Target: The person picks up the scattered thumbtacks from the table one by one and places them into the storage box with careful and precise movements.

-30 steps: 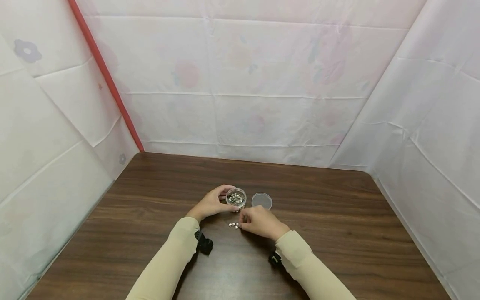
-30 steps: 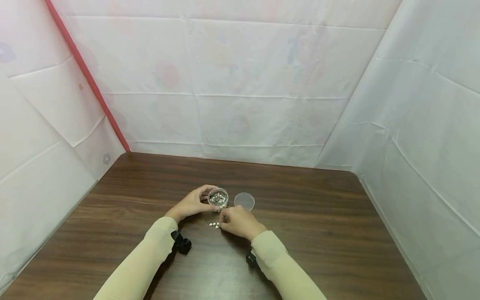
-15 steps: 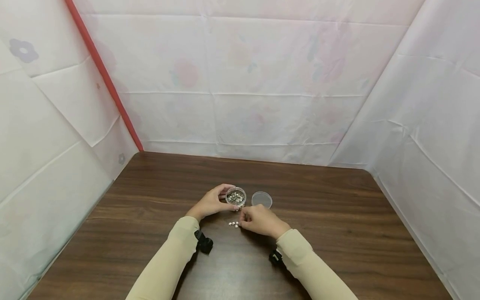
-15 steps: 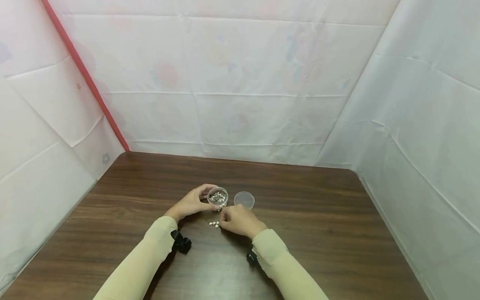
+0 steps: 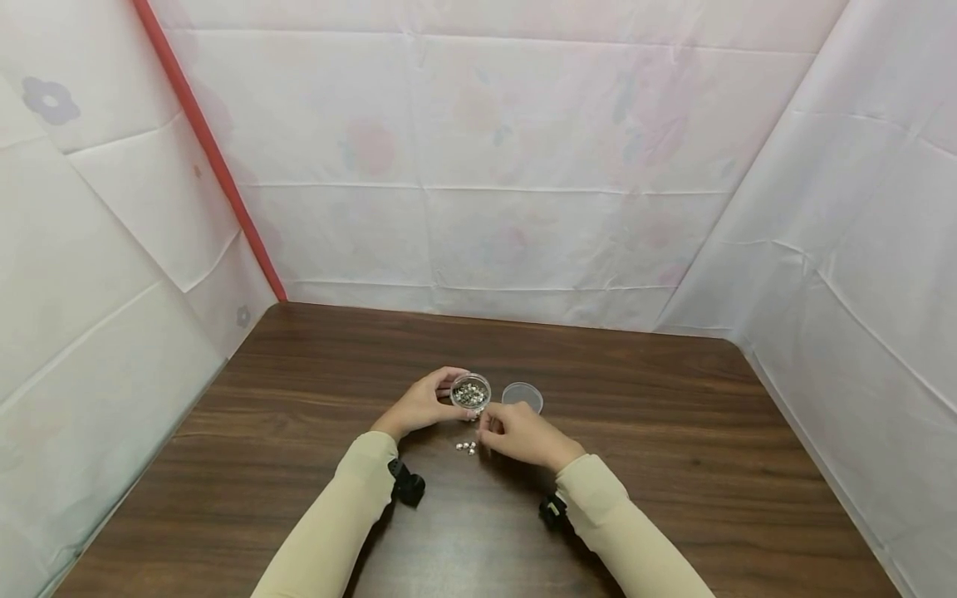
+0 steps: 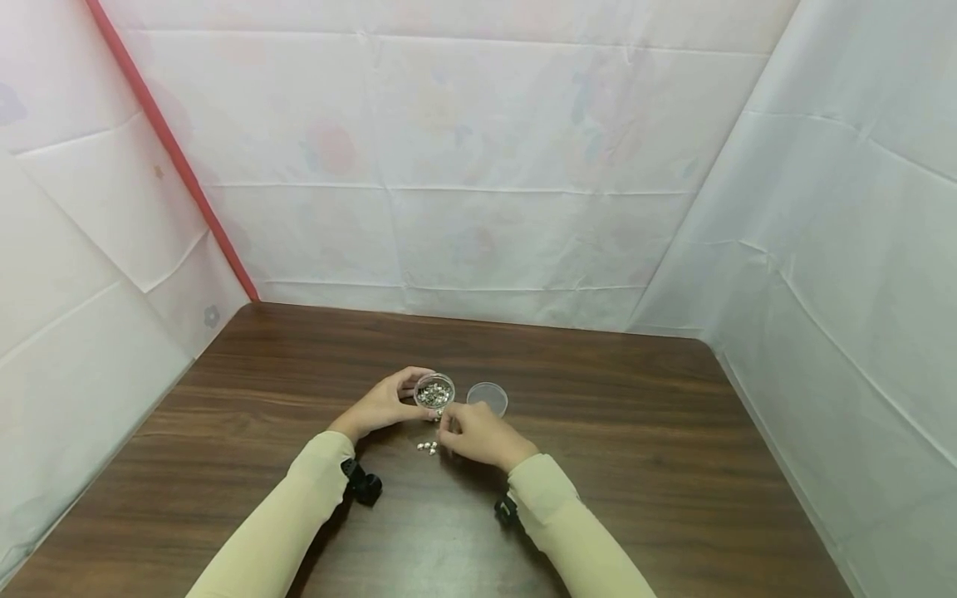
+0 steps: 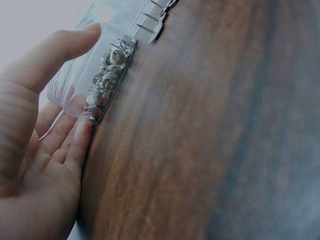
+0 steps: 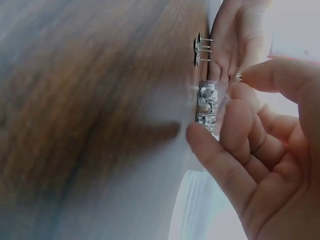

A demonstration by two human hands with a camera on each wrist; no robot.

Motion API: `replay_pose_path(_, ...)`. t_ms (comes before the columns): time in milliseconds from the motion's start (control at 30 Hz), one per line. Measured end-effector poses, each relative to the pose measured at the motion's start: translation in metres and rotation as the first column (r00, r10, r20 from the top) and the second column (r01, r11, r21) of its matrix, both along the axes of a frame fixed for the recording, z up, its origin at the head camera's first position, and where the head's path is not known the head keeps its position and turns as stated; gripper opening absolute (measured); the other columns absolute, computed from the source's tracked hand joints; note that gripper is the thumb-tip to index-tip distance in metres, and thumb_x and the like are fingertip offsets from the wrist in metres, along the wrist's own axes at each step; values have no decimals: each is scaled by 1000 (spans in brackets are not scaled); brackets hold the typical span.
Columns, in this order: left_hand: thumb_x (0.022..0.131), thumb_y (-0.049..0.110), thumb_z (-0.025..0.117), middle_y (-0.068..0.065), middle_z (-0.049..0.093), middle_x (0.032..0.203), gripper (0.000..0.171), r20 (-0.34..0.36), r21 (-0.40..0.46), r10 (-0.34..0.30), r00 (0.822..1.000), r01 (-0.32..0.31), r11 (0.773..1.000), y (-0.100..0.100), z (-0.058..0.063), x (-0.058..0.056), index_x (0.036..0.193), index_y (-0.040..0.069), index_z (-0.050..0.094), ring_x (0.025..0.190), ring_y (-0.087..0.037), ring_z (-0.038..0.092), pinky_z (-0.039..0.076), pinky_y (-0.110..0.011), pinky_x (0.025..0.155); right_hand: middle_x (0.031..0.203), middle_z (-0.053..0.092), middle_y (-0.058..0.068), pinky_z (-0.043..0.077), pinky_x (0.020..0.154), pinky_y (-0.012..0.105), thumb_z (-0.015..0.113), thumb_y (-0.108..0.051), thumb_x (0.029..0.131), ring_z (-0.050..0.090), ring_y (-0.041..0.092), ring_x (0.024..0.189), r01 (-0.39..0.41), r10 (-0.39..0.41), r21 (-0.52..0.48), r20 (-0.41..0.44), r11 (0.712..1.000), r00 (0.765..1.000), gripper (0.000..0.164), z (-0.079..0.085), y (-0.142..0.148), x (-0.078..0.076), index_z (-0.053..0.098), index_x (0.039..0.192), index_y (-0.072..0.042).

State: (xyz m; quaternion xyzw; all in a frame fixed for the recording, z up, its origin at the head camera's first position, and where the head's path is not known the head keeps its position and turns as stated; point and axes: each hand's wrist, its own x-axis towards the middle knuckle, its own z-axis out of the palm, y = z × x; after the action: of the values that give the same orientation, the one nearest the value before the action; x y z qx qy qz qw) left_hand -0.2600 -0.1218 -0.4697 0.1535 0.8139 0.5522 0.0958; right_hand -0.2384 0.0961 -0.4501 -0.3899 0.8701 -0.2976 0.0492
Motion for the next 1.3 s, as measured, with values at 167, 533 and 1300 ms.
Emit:
replay_pose_path(167,73,20,80,-19,54,123,69,-40,7,-26,999,26,1000,0,2,1,132,7,47,110,-31,51,46,-52,92,61,56,-11,43,46,18,61,-17,87,48,0,50,45,-48,-45,-47,998,998,6,3,0,-3,59,82,-19)
replay_pose_path(533,67,36,83,0,56,119,71,-10,-29,25,1000,-25,999,-2,-18,-9,129,25,50,106,-14,53,48,-44,92,58,53,-10,38,42,20,58,-20,89,43,3,46,207,-215,-125,-57,970,975,6,12,-1,-10,58,82,-21)
replay_pose_path(1300,66,37,84,3,53,124,70,8,-60,43,999,-42,997,-1,-16,-9,127,30,50,109,-13,51,46,-42,95,59,56,-8,42,43,23,62,-28,89,47,7,47,290,-293,-72,-37,954,955,6,0,-11,-39,64,85,-24)
